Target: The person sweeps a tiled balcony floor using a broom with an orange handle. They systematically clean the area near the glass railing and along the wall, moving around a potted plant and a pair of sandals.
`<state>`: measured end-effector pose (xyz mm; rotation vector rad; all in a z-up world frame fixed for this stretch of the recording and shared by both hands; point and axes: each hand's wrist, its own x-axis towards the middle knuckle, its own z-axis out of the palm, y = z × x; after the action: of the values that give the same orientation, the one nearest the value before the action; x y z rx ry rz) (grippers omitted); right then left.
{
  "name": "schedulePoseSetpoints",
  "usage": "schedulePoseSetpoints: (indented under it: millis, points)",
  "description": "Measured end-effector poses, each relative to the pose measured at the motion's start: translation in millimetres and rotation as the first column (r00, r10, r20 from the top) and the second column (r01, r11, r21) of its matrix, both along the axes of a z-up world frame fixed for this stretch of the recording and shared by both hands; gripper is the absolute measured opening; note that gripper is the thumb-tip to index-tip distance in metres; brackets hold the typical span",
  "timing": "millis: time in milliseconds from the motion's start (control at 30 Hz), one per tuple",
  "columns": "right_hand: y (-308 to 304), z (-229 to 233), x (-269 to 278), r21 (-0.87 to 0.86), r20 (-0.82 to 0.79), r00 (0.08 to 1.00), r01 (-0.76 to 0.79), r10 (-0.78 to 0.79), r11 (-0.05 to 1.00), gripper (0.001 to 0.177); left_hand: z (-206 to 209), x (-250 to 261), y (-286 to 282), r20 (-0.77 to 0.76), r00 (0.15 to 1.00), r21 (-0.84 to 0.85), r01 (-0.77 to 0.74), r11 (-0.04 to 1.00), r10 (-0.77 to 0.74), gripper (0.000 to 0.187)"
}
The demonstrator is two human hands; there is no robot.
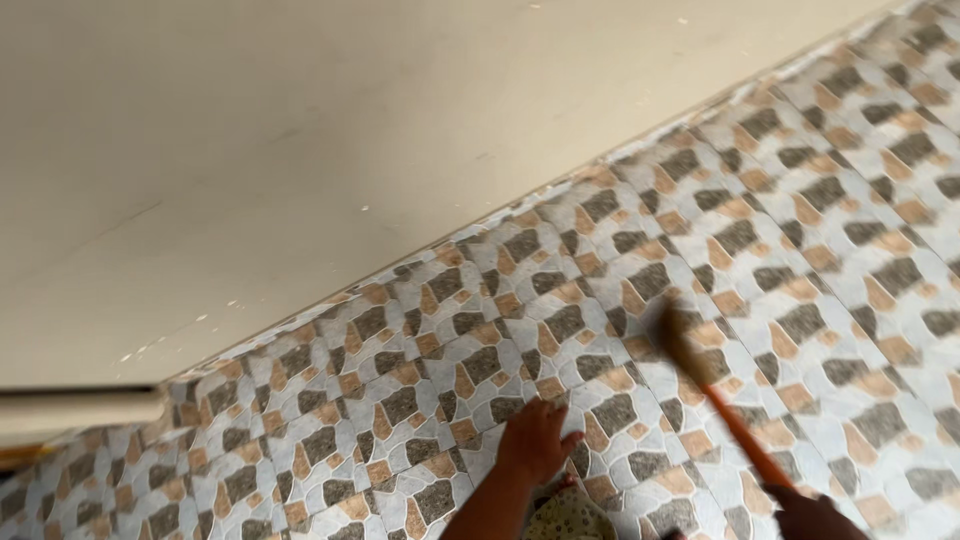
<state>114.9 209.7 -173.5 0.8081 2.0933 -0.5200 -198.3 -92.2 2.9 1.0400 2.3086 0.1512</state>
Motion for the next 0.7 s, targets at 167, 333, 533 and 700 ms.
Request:
schedulePoseSetpoints:
  millis: [167,333,533,700]
  points:
    - [52,14,-7,0.042,-0.018,0.974,0.228,-0.228,0.973,0.063,-10,18,5,0.013,0.999,0.075,-0.047,0.996,0.046,0.064]
    - [23,41,-50,0.088,-0.134,0.981,0.15,-0.137,0.985,0.06,-8,19,19,-0.042,0.993,0.133,-0.1,0.986,0.107,0.062]
    - [-21,26,-117,0.034,-0.388,0.908,-0.158,0.158,0.987,0.054,19,-5,25,-0.095,0.974,0.067,-0.199,0.978,0.205,0.062]
    - [1,21,-130,0.008,-0.226,0.913,-0.348,0.341,0.937,0.048,29,-12,44,-0.08,0.958,0.044,-0.273,0.961,0.276,0.063]
